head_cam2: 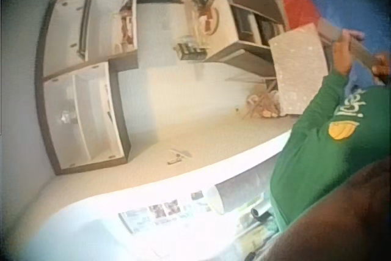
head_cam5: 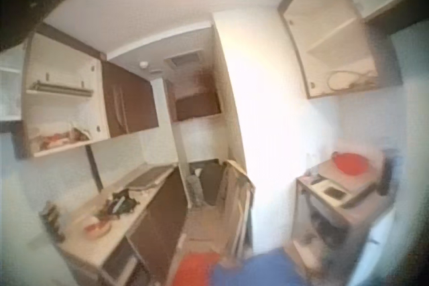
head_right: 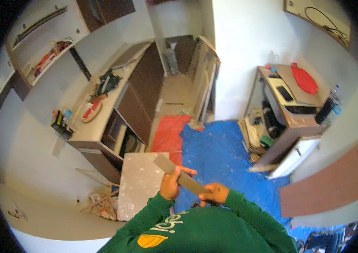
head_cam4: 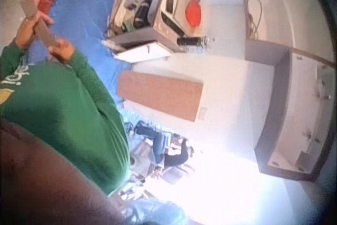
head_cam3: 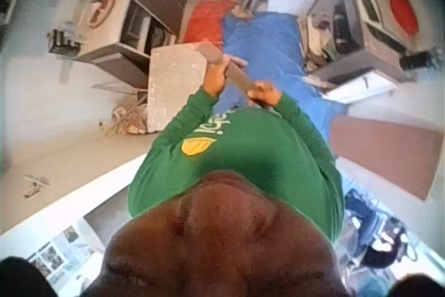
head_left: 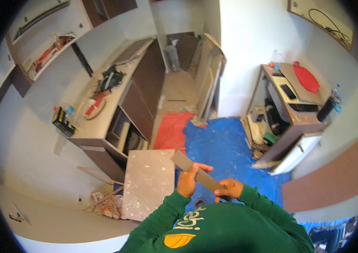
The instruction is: The person cuts a wooden strip using a utility knife, then walks to a wall cabinet to fit the strip as a trim piece. They inspect the fit, remove the strip, and return to the workbench to trim it with scissors.
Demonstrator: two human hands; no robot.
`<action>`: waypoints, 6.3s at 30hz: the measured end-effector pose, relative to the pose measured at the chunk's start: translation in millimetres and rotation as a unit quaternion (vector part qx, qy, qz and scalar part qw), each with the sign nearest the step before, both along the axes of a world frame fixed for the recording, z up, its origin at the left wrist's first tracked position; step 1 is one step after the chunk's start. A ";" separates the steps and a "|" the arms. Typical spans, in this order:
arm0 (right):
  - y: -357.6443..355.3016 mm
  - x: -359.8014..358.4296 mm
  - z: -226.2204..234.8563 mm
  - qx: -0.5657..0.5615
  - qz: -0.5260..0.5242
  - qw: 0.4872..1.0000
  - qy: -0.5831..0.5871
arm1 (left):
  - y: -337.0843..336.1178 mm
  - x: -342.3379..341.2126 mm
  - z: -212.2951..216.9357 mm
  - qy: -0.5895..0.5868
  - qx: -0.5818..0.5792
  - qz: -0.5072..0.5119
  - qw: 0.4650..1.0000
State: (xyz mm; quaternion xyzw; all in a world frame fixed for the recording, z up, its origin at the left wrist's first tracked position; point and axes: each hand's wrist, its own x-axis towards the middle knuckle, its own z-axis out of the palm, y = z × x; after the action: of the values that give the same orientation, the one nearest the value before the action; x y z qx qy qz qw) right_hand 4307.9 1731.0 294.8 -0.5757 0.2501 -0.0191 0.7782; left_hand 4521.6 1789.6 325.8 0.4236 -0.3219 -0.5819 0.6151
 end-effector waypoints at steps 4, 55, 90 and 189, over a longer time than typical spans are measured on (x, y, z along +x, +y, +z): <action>-52.2 29.1 -37.8 -0.089 0.100 0.989 0.060 | -30.2 100.1 36.3 0.327 -0.088 0.113 0.934; -431.7 606.2 21.2 0.366 -0.018 0.910 -0.193 | -2.9 236.7 -50.2 0.216 -0.289 0.787 0.500; -339.9 790.1 163.4 0.381 0.487 0.756 -0.217 | -82.8 140.6 -85.5 0.153 -0.112 0.982 -0.009; -293.1 741.9 204.9 -0.109 0.664 0.655 -0.344 | -244.5 310.8 115.6 -0.160 0.311 0.736 0.580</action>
State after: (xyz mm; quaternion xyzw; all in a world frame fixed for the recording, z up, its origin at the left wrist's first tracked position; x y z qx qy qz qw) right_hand 5049.8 1437.9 499.7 -0.6209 -0.4884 0.2795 0.5457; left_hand 4832.5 1545.1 441.3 0.7671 0.2077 0.0828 0.6013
